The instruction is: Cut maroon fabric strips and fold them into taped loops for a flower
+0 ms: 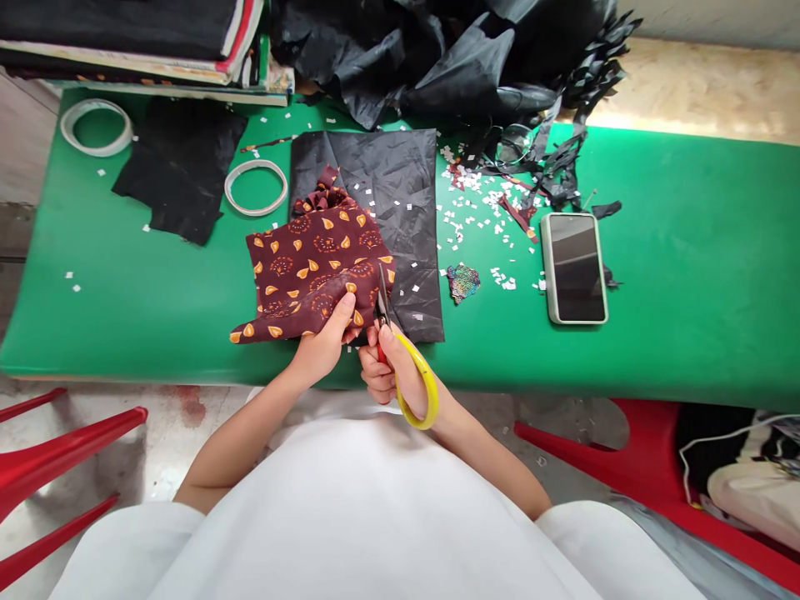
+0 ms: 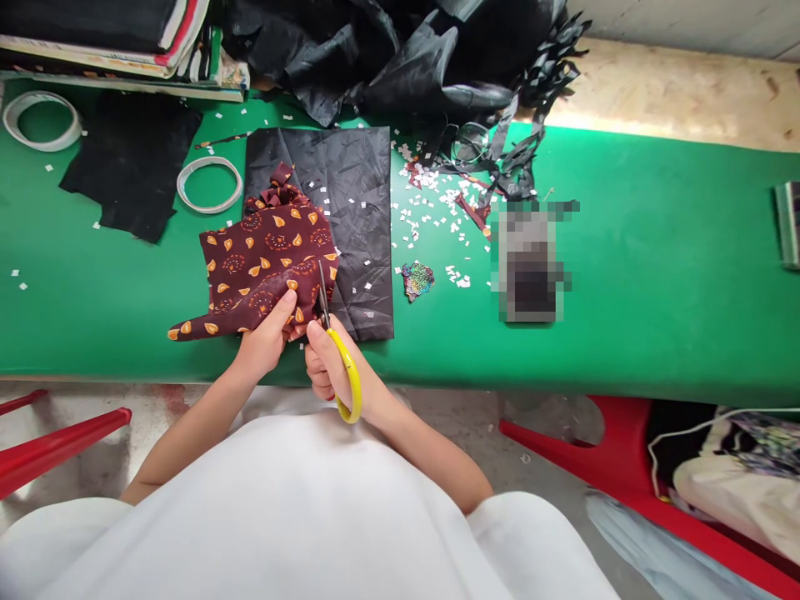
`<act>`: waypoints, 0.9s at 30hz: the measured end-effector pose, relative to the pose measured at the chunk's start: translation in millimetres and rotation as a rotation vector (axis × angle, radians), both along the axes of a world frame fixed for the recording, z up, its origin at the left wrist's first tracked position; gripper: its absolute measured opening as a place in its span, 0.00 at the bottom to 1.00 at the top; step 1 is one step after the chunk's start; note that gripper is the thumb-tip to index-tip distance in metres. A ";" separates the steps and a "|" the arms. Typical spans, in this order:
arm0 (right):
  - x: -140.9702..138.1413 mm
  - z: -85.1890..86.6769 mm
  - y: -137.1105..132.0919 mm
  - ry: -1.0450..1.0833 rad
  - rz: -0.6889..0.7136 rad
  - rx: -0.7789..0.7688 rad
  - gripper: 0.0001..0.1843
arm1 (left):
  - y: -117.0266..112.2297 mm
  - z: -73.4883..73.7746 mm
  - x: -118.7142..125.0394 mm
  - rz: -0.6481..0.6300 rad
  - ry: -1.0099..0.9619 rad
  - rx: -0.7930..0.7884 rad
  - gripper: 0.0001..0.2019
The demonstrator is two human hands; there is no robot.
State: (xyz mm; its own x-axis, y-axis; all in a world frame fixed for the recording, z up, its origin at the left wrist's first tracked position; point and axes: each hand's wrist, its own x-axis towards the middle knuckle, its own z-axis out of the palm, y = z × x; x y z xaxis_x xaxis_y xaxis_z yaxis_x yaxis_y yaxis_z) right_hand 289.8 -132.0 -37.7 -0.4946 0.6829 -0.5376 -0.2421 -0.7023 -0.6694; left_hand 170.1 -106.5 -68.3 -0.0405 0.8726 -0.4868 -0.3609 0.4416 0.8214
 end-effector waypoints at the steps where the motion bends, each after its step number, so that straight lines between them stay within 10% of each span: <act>1: -0.1 0.1 0.3 0.000 0.003 -0.004 0.26 | 0.1 0.0 -0.2 -0.006 -0.005 0.004 0.19; 27: -5.8 1.2 -5.0 -0.051 -0.078 -0.106 0.24 | -1.4 5.2 0.5 0.007 0.046 -0.067 0.17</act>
